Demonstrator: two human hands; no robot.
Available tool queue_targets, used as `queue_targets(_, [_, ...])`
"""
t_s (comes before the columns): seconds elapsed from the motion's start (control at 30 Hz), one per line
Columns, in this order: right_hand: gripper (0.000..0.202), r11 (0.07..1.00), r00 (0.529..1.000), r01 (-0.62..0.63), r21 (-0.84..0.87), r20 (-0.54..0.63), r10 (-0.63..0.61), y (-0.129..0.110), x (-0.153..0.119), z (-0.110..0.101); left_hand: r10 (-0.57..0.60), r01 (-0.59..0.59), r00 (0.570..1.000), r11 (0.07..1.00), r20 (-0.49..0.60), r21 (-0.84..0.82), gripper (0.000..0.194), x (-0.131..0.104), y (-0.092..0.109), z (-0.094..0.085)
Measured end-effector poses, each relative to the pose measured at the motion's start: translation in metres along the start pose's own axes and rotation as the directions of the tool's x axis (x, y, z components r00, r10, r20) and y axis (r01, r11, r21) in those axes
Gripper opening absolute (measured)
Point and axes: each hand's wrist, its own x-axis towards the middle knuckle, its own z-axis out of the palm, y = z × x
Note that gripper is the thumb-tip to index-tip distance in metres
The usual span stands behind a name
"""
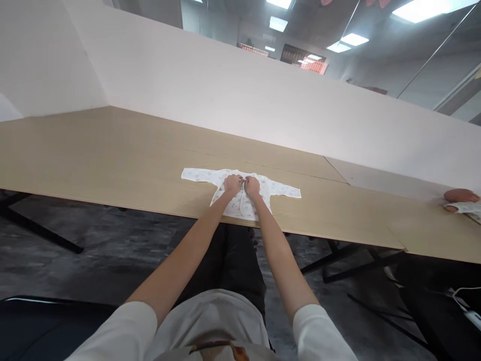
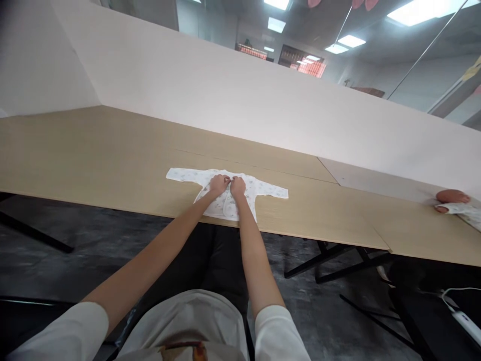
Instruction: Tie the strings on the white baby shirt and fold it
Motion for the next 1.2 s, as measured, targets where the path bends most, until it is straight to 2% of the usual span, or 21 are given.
queue_targets(0.2, [0.029,0.997,0.993,-0.03,0.073,-0.113,0.038,0.003,-0.003,0.005,0.027,-0.027,1.0,0.999,-0.013,-0.025,0.028,0.001,-0.001,0.001])
queue_targets(0.33, [0.023,0.995,0.991,-0.03,0.098,-0.123,0.042,0.005,-0.003,0.005,0.003,-0.002,1.0,0.996,0.006,-0.089,0.026,0.002,-0.002,0.001])
queue_targets(0.5, [0.017,0.99,0.992,-0.013,0.139,-0.123,0.03,0.007,-0.001,0.006,0.027,-0.027,1.0,0.997,-0.007,-0.07,0.025,0.003,-0.002,0.002])
queue_targets(0.77, [0.021,0.975,0.988,-0.017,0.223,-0.147,0.05,0.01,0.0,0.008,0.064,-0.065,0.998,0.996,-0.018,-0.057,0.028,-0.002,0.001,0.0])
queue_targets(0.97, [0.018,0.942,0.97,-0.012,0.336,-0.226,0.093,0.014,0.003,0.012,0.091,-0.092,0.996,0.995,-0.017,-0.026,0.028,-0.003,0.001,0.001])
queue_targets(1.2, [0.016,0.895,0.953,0.023,0.446,-0.28,0.115,0.017,0.004,0.012,0.178,-0.181,0.983,0.981,-0.046,-0.062,0.026,0.001,-0.007,0.007])
